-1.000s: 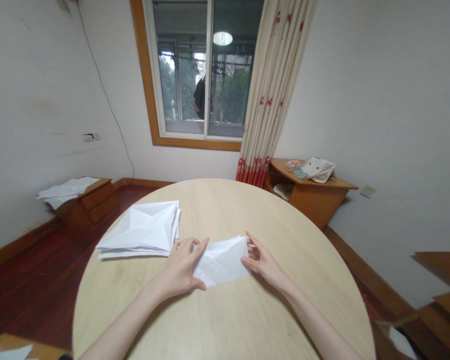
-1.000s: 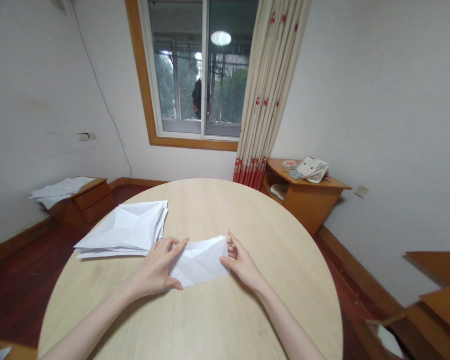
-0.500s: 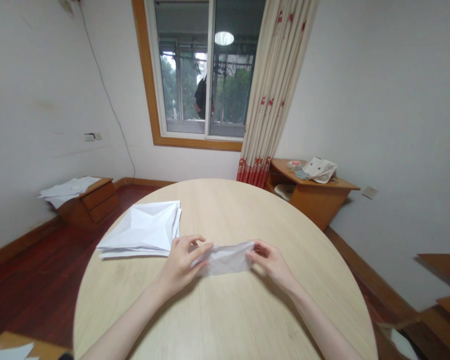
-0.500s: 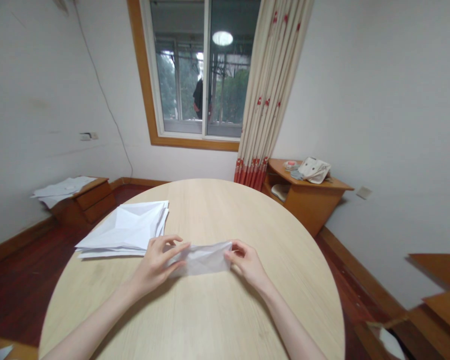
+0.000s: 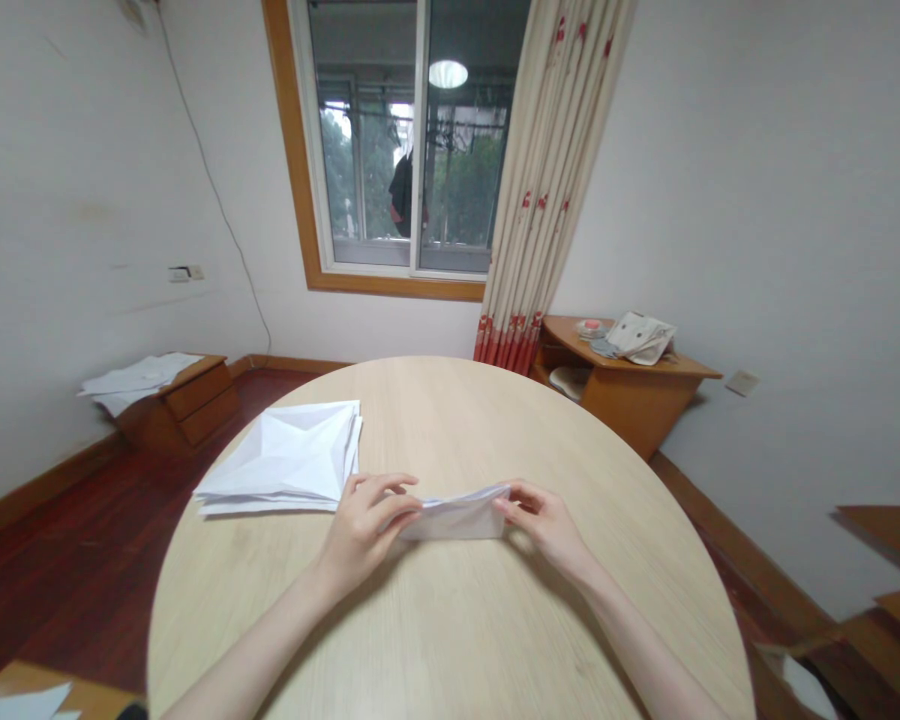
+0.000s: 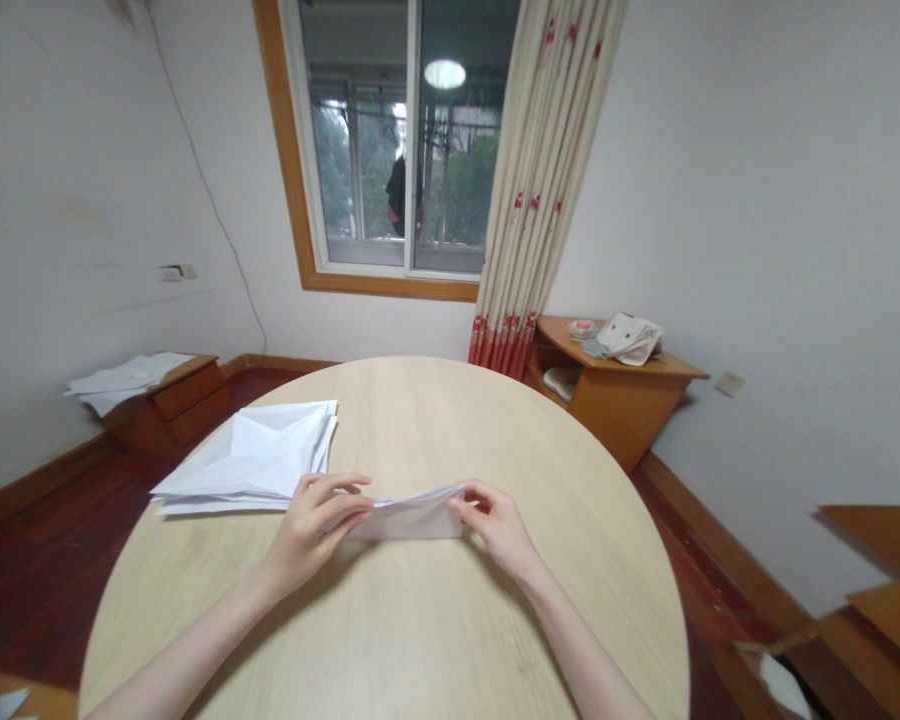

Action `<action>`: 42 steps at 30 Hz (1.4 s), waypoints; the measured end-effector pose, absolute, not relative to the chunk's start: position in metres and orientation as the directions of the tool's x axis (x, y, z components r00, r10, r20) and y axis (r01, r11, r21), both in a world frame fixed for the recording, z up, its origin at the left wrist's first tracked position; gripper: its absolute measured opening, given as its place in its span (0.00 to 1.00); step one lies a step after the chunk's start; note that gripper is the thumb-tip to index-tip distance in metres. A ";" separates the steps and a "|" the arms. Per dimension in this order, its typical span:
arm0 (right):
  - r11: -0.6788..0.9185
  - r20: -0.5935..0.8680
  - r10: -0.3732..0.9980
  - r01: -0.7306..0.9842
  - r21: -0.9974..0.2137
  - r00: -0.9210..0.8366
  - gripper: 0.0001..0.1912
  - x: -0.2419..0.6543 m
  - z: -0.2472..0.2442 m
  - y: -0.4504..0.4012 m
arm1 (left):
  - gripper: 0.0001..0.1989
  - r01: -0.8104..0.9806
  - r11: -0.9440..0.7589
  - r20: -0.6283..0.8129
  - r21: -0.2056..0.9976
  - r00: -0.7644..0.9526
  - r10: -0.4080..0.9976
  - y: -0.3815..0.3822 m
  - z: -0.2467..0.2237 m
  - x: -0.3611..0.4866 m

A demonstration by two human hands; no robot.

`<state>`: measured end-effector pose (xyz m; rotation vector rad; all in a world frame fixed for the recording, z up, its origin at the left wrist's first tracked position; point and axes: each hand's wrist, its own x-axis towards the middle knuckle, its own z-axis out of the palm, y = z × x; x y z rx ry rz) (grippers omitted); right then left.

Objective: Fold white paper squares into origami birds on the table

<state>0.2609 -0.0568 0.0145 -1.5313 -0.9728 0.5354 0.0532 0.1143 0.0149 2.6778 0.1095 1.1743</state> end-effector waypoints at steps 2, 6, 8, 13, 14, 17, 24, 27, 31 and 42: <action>0.038 0.184 0.822 0.270 -0.962 0.539 0.19 0.260 0.015 -0.057 | 0.10 -0.001 -0.972 0.716 0.233 0.676 0.171 0.114 0.015 0.054; 0.047 0.185 0.828 0.264 -0.963 0.530 0.19 0.260 0.014 -0.057 | 0.12 0.051 -0.968 0.706 0.244 0.675 0.214 0.113 0.016 0.056; 0.050 0.190 0.827 0.268 -0.962 0.529 0.20 0.260 0.014 -0.057 | 0.13 0.059 -0.967 0.707 0.249 0.671 0.223 0.113 0.016 0.057; 0.057 0.204 0.812 0.273 -0.960 0.546 0.20 0.260 0.013 -0.055 | 0.13 0.050 -0.966 0.700 0.253 0.680 0.219 0.109 0.020 0.057; 0.057 0.205 0.810 0.275 -0.960 0.549 0.20 0.260 0.012 -0.055 | 0.13 0.056 -0.966 0.690 0.254 0.689 0.221 0.108 0.021 0.057; 0.056 0.209 0.807 0.280 -0.958 0.553 0.20 0.260 0.012 -0.055 | 0.13 0.077 -0.964 0.642 0.255 0.732 0.228 0.105 0.023 0.057; 0.050 0.211 0.806 0.291 -0.955 0.553 0.21 0.262 0.011 -0.056 | 0.13 0.059 -0.980 0.555 0.191 0.817 0.158 0.101 0.028 0.053; 0.052 0.215 0.806 0.296 -0.954 0.552 0.20 0.263 0.011 -0.055 | 0.12 0.039 -0.987 0.549 0.155 0.827 0.118 0.101 0.031 0.052; 0.070 0.226 0.804 0.291 -0.954 0.549 0.19 0.262 0.011 -0.055 | 0.11 0.014 -0.990 0.569 0.142 0.817 0.093 0.100 0.035 0.051; 0.076 0.242 0.818 0.319 -0.945 0.522 0.16 0.255 0.019 -0.058 | 0.18 0.090 -0.991 0.543 0.102 0.829 0.131 0.096 0.033 0.052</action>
